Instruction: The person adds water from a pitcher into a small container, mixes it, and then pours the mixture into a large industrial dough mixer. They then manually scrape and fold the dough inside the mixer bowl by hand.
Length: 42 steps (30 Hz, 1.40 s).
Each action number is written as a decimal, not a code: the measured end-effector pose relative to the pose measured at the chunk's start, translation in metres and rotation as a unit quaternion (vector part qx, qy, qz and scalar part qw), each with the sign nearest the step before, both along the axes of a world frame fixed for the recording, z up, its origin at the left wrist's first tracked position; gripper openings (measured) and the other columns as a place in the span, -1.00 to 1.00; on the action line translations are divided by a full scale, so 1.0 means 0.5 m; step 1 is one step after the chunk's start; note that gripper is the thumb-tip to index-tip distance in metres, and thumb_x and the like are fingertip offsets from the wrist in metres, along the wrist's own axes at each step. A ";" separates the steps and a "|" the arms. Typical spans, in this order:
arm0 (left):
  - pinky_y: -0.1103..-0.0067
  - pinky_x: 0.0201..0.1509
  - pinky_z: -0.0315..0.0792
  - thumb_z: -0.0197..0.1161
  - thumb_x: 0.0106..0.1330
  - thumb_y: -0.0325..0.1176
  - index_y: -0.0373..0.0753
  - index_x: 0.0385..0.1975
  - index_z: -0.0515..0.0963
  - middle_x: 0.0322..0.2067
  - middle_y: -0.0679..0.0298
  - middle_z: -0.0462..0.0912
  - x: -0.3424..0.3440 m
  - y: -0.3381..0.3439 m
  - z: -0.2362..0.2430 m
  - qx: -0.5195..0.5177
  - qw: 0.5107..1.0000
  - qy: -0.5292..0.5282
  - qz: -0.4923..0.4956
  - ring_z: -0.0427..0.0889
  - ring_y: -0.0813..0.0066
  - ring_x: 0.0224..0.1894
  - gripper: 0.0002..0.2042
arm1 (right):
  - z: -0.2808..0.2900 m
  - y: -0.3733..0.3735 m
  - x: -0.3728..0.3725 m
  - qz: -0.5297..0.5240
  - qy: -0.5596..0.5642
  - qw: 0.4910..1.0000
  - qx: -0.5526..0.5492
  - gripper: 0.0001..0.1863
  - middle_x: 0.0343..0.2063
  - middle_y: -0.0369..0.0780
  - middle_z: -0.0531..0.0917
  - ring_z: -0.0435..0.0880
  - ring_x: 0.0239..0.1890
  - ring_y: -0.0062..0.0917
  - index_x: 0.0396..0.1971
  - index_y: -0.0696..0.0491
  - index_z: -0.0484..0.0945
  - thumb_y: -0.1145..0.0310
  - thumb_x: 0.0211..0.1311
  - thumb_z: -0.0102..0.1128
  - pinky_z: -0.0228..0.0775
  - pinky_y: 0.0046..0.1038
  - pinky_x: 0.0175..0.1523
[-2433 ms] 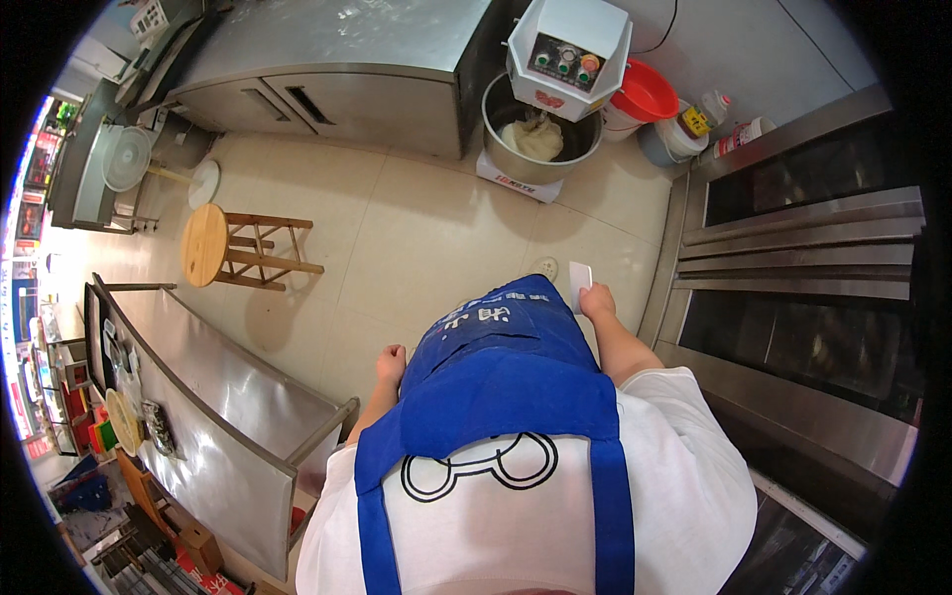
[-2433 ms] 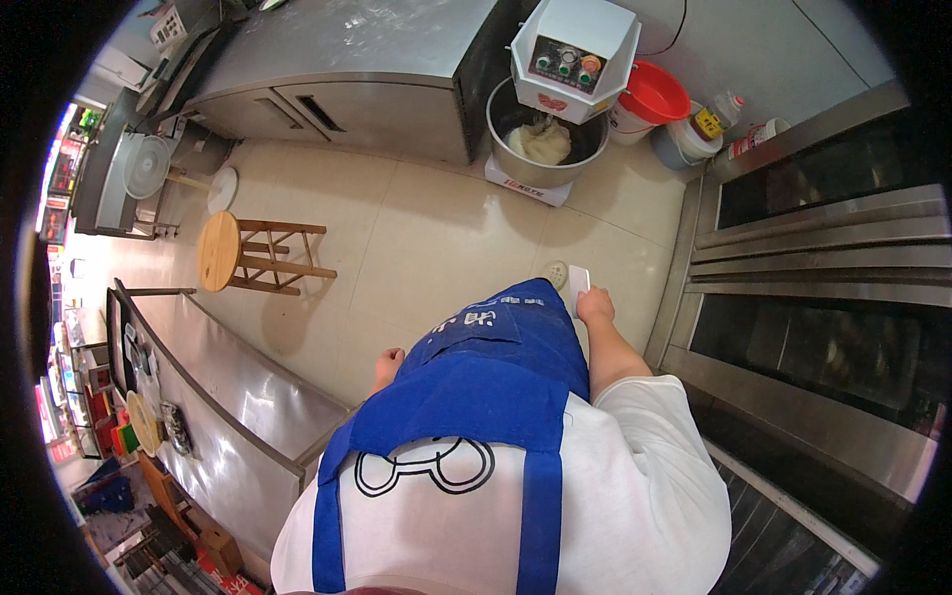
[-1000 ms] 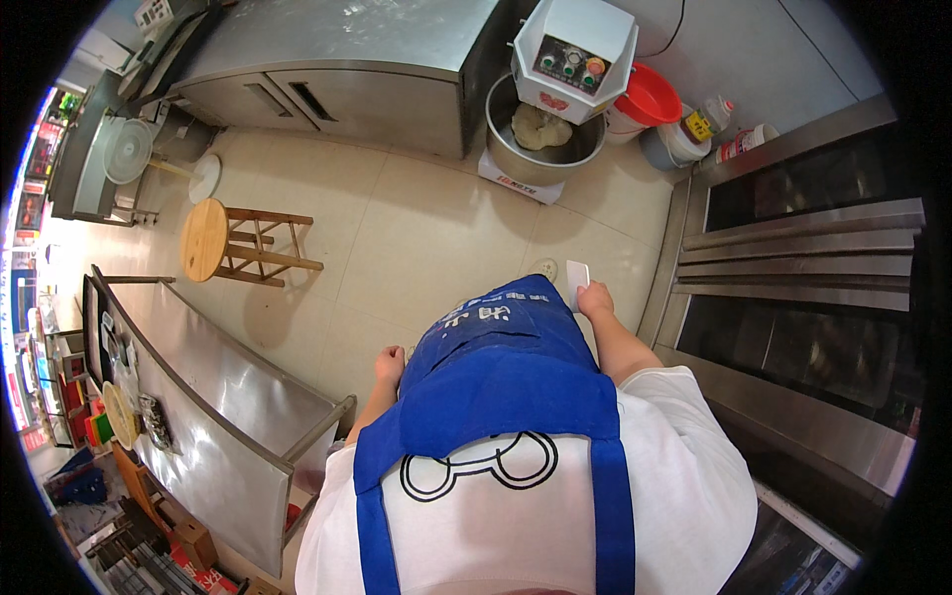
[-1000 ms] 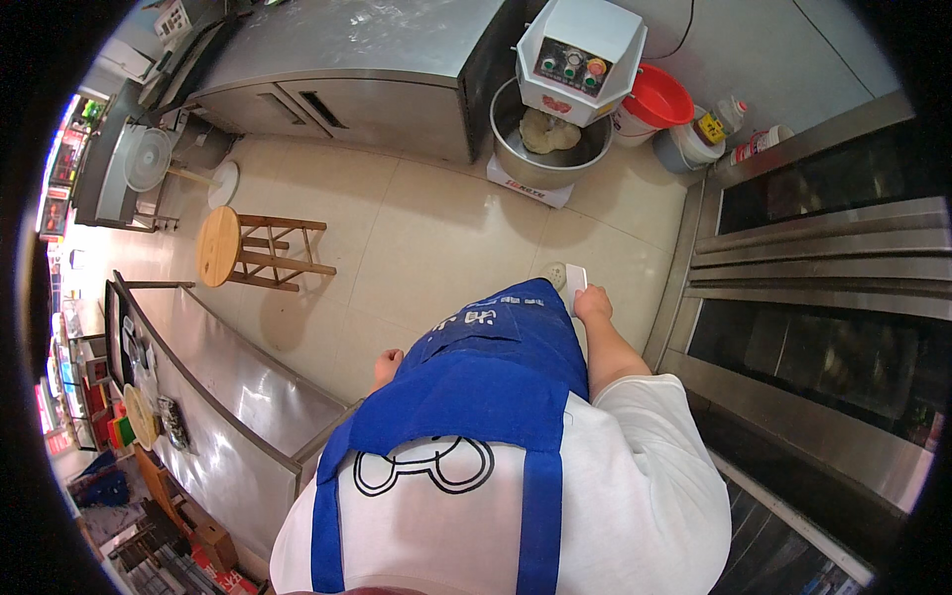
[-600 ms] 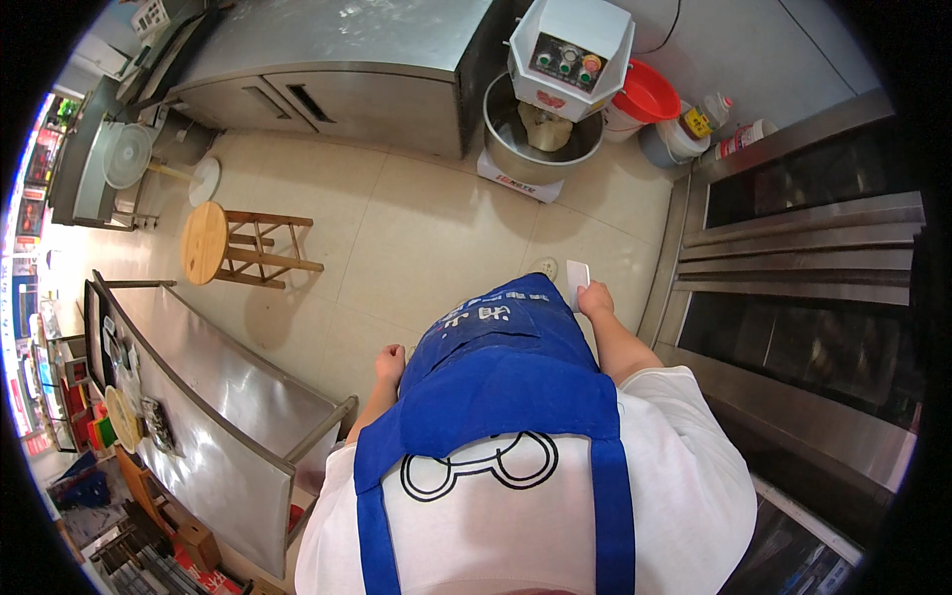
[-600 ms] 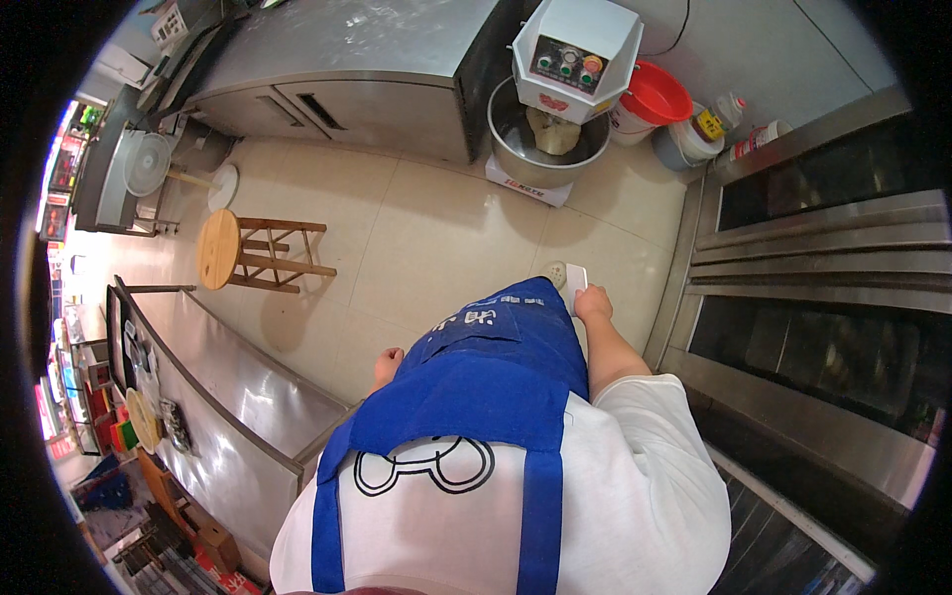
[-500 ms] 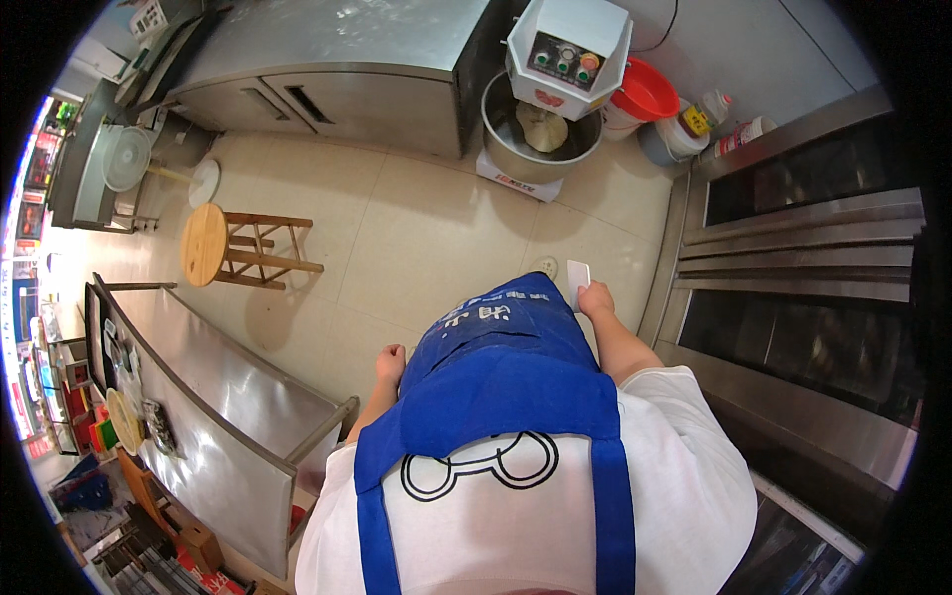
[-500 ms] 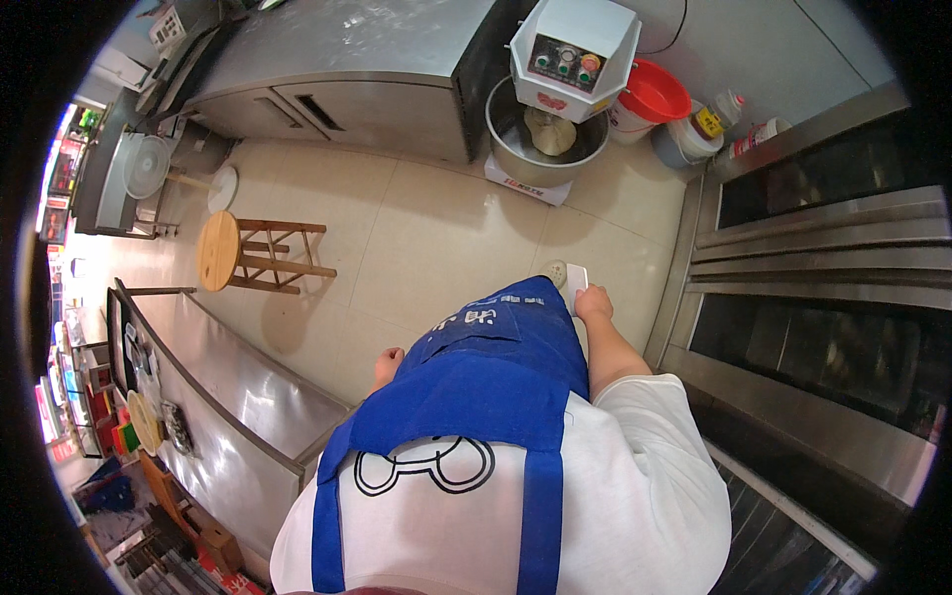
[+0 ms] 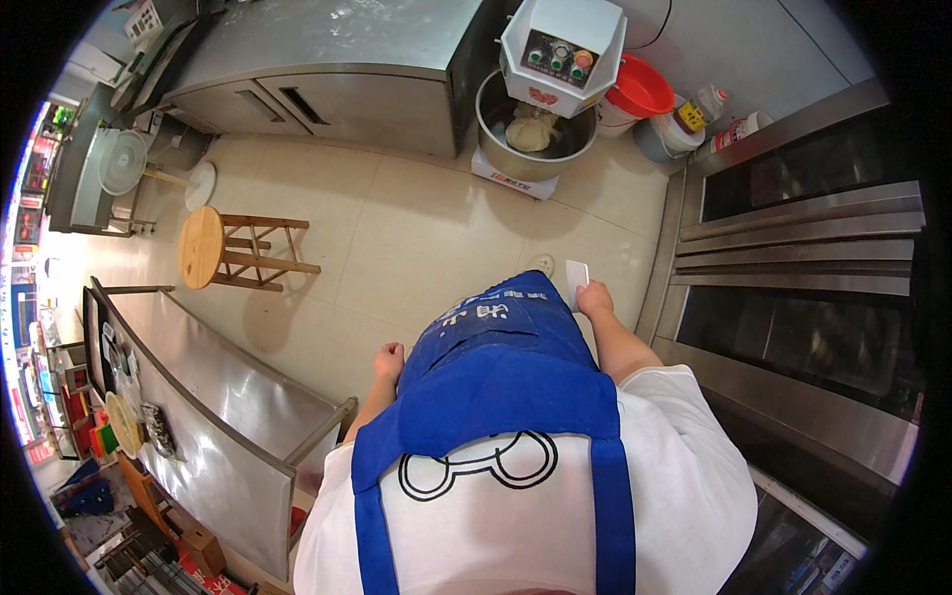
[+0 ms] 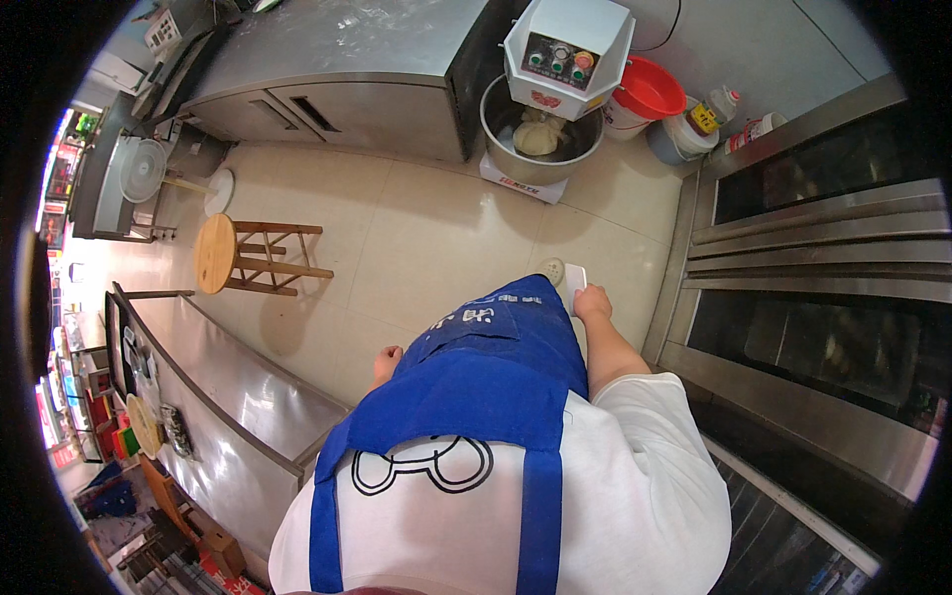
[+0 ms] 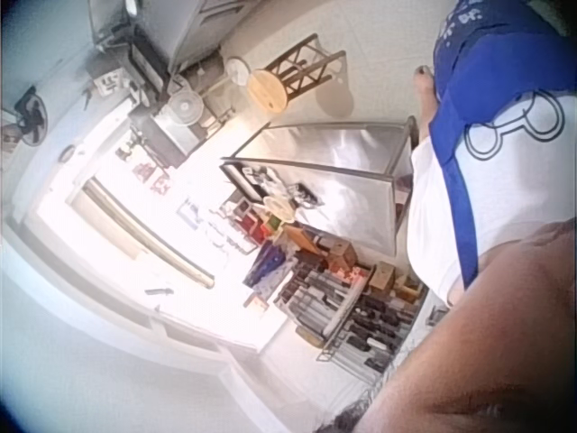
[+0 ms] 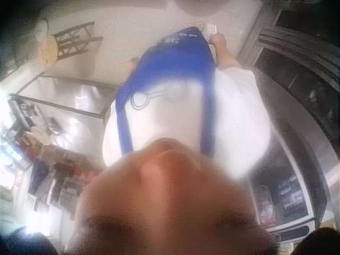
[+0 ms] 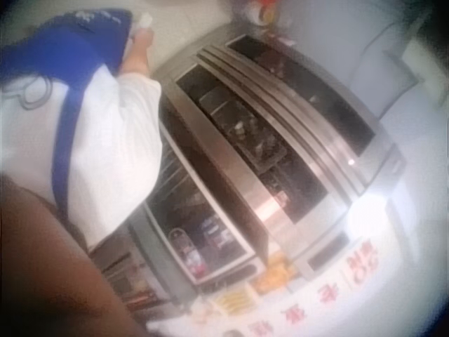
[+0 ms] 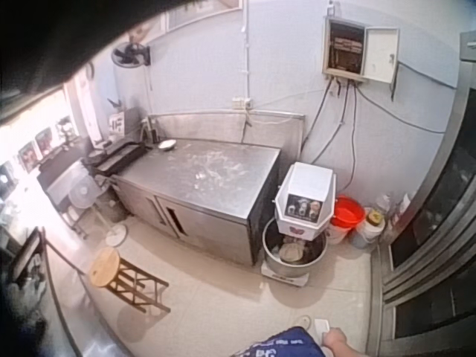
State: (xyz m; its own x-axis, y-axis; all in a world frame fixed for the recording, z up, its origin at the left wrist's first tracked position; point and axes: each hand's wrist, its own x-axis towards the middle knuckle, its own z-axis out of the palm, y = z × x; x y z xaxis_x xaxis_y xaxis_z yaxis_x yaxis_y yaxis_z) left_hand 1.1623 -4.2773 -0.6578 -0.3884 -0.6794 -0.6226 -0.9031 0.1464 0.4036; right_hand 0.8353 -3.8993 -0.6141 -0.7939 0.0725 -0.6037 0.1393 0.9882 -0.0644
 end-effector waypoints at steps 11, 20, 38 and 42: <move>0.40 -0.02 0.48 0.16 0.22 -0.15 -0.24 -0.17 0.61 -0.23 0.07 0.67 0.005 -0.004 0.003 0.009 1.000 0.015 0.008 0.65 0.20 -0.14 -0.68 | -0.002 0.007 -0.003 -0.005 -0.006 1.000 -0.001 -0.59 0.01 -0.05 0.52 0.55 0.04 -0.20 -0.02 0.02 0.53 0.12 0.23 -0.02 0.41 -0.21 0.09; 0.40 -0.01 0.48 0.15 0.21 -0.14 -0.24 -0.17 0.61 -0.23 0.08 0.68 0.008 -0.009 -0.010 -0.003 1.000 0.009 -0.008 0.65 0.21 -0.13 -0.66 | -0.008 0.000 -0.005 -0.002 -0.009 1.000 -0.002 -0.58 0.01 -0.05 0.52 0.55 0.04 -0.21 -0.02 0.01 0.54 0.11 0.23 -0.04 0.41 -0.22 0.09; 0.41 -0.03 0.49 0.16 0.21 -0.14 -0.20 -0.16 0.62 -0.23 0.11 0.68 0.015 -0.005 -0.008 0.010 1.000 0.004 0.010 0.65 0.23 -0.15 -0.68 | -0.012 -0.003 -0.002 -0.005 -0.008 1.000 -0.006 -0.58 -0.01 -0.05 0.53 0.55 0.04 -0.21 -0.03 0.04 0.54 0.12 0.22 -0.02 0.41 -0.22 0.10; 0.41 -0.02 0.49 0.17 0.21 -0.14 -0.22 -0.16 0.62 -0.22 0.09 0.68 0.013 -0.004 -0.007 0.010 1.000 0.006 0.010 0.65 0.22 -0.14 -0.67 | -0.007 -0.007 0.001 -0.008 -0.005 1.000 -0.001 -0.58 0.00 -0.04 0.53 0.54 0.05 -0.21 -0.03 0.04 0.54 0.12 0.22 -0.02 0.41 -0.23 0.10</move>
